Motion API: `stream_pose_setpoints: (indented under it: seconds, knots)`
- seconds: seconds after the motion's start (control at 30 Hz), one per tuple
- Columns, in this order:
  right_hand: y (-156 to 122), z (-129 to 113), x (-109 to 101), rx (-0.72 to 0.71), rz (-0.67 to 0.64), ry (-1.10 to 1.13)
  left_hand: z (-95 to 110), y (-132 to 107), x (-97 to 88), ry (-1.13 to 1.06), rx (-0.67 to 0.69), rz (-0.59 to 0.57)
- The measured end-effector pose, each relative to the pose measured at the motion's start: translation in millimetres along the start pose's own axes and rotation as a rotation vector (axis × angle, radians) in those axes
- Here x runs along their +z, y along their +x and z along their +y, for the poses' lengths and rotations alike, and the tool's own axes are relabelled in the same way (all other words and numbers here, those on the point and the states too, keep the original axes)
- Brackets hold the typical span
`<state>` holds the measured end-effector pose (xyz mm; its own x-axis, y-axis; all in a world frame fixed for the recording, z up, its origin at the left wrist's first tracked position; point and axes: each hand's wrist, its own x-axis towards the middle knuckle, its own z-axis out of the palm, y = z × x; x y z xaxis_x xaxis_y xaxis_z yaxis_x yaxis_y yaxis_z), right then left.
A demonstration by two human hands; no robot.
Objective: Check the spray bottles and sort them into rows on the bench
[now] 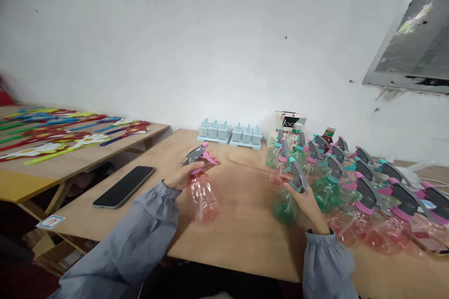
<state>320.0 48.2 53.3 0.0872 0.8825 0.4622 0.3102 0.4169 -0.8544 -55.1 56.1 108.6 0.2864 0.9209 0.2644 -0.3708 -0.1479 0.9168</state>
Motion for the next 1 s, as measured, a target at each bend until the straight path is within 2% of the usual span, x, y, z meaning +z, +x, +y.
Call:
stream_pose_setpoints:
  seconds: [0.1,0.27,0.43,0.6,0.8,1.0]
  knots:
    - [-1,1,0,0.013,0.012,-0.013,-1,0,2.3,0.06,0.044,0.051]
    - [-3,0,2,0.03,0.046,-0.037,-1,1,4.9,0.044,0.029,-0.039]
    - [-4,-1,3,0.028,0.071,-0.032,-2,1,3.6,0.093,0.024,0.032]
    - [-3,0,2,0.034,0.075,-0.025,-2,1,2.5,0.027,0.043,-0.071]
    - [-5,-4,3,0.005,0.066,-0.051,1,2,6.4,0.182,0.123,0.129]
    - [-6,-5,-1,-0.028,0.05,-0.055,23,-10,0.9,0.44,0.26,0.173]
